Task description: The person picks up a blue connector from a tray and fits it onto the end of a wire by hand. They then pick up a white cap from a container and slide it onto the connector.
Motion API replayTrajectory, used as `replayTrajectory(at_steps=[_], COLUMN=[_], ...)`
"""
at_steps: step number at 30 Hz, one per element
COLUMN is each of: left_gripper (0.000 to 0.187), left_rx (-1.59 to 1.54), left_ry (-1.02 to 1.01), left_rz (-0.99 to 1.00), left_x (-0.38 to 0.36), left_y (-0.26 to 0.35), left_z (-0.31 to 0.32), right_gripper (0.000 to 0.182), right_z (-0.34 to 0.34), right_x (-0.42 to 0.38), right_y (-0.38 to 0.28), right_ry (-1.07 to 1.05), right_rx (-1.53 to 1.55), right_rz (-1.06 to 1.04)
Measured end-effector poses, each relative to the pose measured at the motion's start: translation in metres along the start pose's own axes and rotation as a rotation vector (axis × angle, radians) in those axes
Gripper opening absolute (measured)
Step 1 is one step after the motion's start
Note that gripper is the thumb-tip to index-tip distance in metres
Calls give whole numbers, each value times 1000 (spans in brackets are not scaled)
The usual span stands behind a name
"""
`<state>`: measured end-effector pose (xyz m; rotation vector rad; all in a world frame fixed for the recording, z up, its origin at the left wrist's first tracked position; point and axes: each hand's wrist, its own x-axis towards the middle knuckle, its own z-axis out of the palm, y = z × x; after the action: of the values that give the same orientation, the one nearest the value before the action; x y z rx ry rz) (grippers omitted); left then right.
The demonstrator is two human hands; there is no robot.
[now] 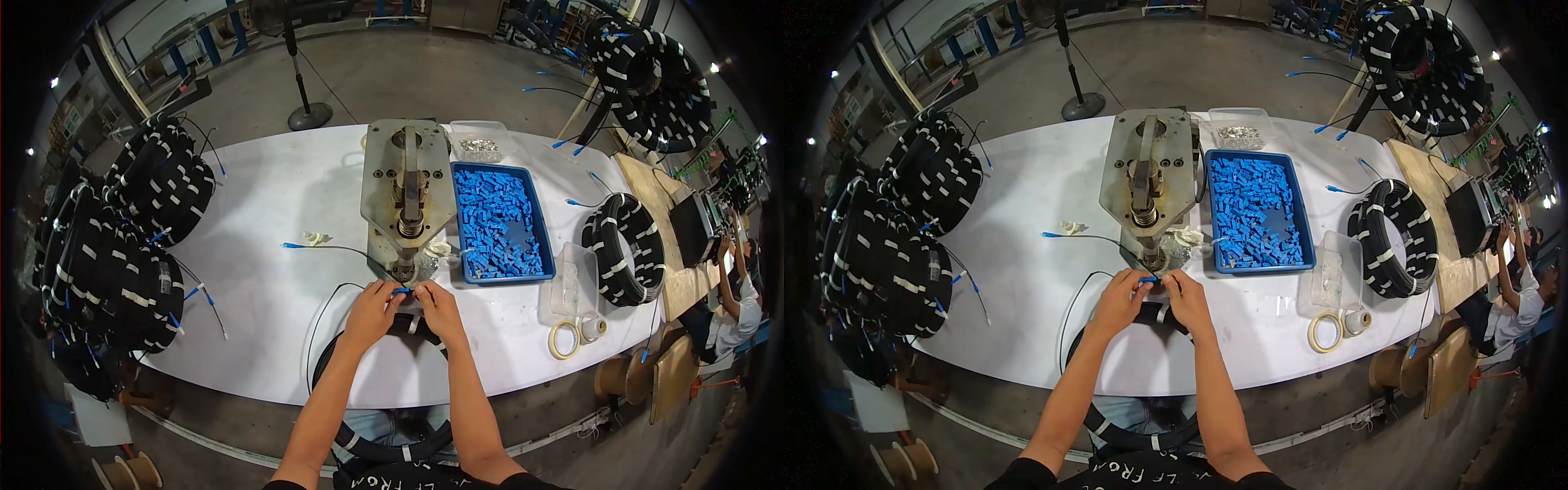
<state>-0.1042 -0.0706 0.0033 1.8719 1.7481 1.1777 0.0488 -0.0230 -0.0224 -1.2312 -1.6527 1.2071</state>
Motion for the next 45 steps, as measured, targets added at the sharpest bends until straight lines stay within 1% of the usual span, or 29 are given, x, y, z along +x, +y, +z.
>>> replayTrajectory(at_steps=[1, 2, 3, 5, 6, 8, 9, 11, 12, 13, 14, 15, 17, 19, 21, 24, 26, 27, 28, 29, 30, 33, 34, 36, 39, 43, 45], left_gripper=[18, 18, 18, 15, 15, 11, 11, 13, 13, 13, 13, 13, 13, 13, 14, 15, 15, 15, 15, 15, 15, 16, 17, 17, 15, 17, 19], left_rx=[-13, -25, -22, 96, 100, 141, 146, 73, 73, 70, 68, 69, 83, 82, 77, 112, 200, 200, 218, 238, 242, 266, 279, 287, 339, 405, 416], left_ry=[-26, -51, -46, 21, 22, 141, 142, 53, 52, 53, 54, 50, -6, -16, -14, -65, 57, 59, 17, -25, -23, -25, -25, -22, 40, 46, 47], left_rz=[-43, -85, -85, -41, -40, -110, -112, -58, -58, -16, 27, 29, 35, 8, -19, -33, 62, 61, 19, -22, -21, -9, -34, -61, -72, -101, -117], left_x=[1, 2, 3, 6, 8, 12, 15, 19, 19, 20, 22, 21, 18, 18, 20, 19, 18, 18, 19, 19, 18, 20, 20, 20, 19, 22, 22], left_y=[-3, -5, -8, -16, -20, -26, -28, -32, -34, -36, -35, -34, -32, -34, -32, -30, -26, -26, -26, -27, -28, -27, -26, -23, -22, -21, -22], left_z=[-1, -1, -1, 2, 3, 3, 1, -1, 1, 4, 4, 4, 2, 3, 4, 4, 8, 8, 8, 8, 8, 10, 10, 11, 11, 15, 13], right_gripper=[26, 32, 32, 32, 32, 30, 30, 29, 26, 26, 24, 22, 21, 21, 23, 27, 29, 30, 30, 31, 32, 32, 32, 32, 33, 34, 35], right_z=[1, 0, 0, 2, 0, -6, -5, -1, -1, -1, -2, -2, -1, 1, 2, 2, 5, 6, 8, 10, 12, 11, 11, 11, 14, 16, 20], right_x=[4, 6, 11, 19, 22, 24, 24, 21, 22, 21, 20, 20, 21, 18, 17, 18, 22, 23, 24, 24, 25, 26, 27, 30, 33, 38, 38], right_y=[7, 4, 4, 5, 4, -1, -5, -11, -9, -9, -11, -12, -12, -9, -4, 3, 8, 11, 14, 15, 16, 16, 15, 14, 19, 28, 30], right_ry=[-3, -60, -63, -150, -152, -111, -115, -103, -80, -78, -45, -12, -29, -53, -92, -125, -101, -71, -73, -69, -65, -89, -87, -53, -40, -36, 6], right_rx=[100, 117, 118, 198, 200, 613, 616, 407, 446, 446, 520, 596, 544, 487, 325, 295, 240, 184, 184, 188, 194, 197, 198, 182, 188, 160, 151], right_rz=[22, 126, 122, 313, 311, 499, 501, 424, 442, 442, 459, 478, 451, 429, 251, 233, 194, 157, 156, 106, 53, 45, 43, 139, 182, 202, 176])
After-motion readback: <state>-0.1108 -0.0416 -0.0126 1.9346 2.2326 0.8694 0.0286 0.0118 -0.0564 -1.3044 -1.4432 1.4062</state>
